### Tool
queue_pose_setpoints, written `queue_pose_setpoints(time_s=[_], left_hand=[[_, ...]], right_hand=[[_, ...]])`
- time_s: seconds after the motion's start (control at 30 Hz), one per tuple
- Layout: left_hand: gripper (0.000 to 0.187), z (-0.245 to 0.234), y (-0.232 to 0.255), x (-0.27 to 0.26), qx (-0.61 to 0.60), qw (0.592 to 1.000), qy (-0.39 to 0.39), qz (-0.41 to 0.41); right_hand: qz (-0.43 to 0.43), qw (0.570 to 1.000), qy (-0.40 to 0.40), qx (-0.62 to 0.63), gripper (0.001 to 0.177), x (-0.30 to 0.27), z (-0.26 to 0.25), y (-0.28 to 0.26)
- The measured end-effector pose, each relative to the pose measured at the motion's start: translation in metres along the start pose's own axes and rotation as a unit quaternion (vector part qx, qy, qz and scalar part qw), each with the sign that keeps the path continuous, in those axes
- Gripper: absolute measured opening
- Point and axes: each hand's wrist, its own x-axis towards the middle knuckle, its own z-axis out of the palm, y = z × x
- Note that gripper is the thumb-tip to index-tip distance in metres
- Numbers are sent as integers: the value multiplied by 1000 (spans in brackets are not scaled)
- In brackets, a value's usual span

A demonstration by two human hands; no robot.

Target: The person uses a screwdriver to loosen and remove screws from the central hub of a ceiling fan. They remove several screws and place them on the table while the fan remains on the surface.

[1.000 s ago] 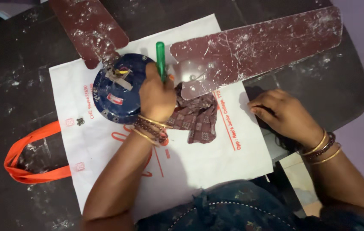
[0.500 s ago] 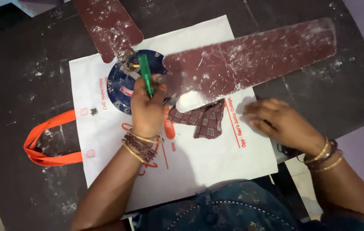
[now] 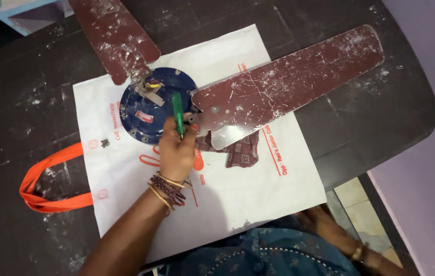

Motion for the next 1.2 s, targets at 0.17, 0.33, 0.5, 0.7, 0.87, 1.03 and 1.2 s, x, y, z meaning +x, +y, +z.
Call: queue_pose_setpoints(time_s=[0.17, 0.33, 0.5, 0.7, 0.87, 1.03, 1.2], left_hand=[[28, 2, -5, 6, 2, 1000, -15, -20], [27, 5, -10, 6, -73, 997, -37, -9], [30, 4, -9, 7, -38, 998, -48, -14], [27, 2, -1, 8, -14, 999, -39, -19], [27, 6, -10, 6, -58, 998, -33, -16], [28, 4, -11, 9, -91, 993, -50, -49], [26, 1, -9, 9, -164, 985, -55, 9]], right_hand=[[131, 983, -9, 126, 46, 37, 37, 4], [153, 979, 0, 135, 47, 67, 30, -9], [163, 978, -2, 132, 48, 70, 27, -19], [157, 980, -16, 124, 48, 54, 25, -29], [169, 978, -29, 119, 49, 52, 20, -29], [172, 978, -52, 106, 50, 58, 8, -37], [185, 973, -114, 76, 51, 43, -5, -64]])
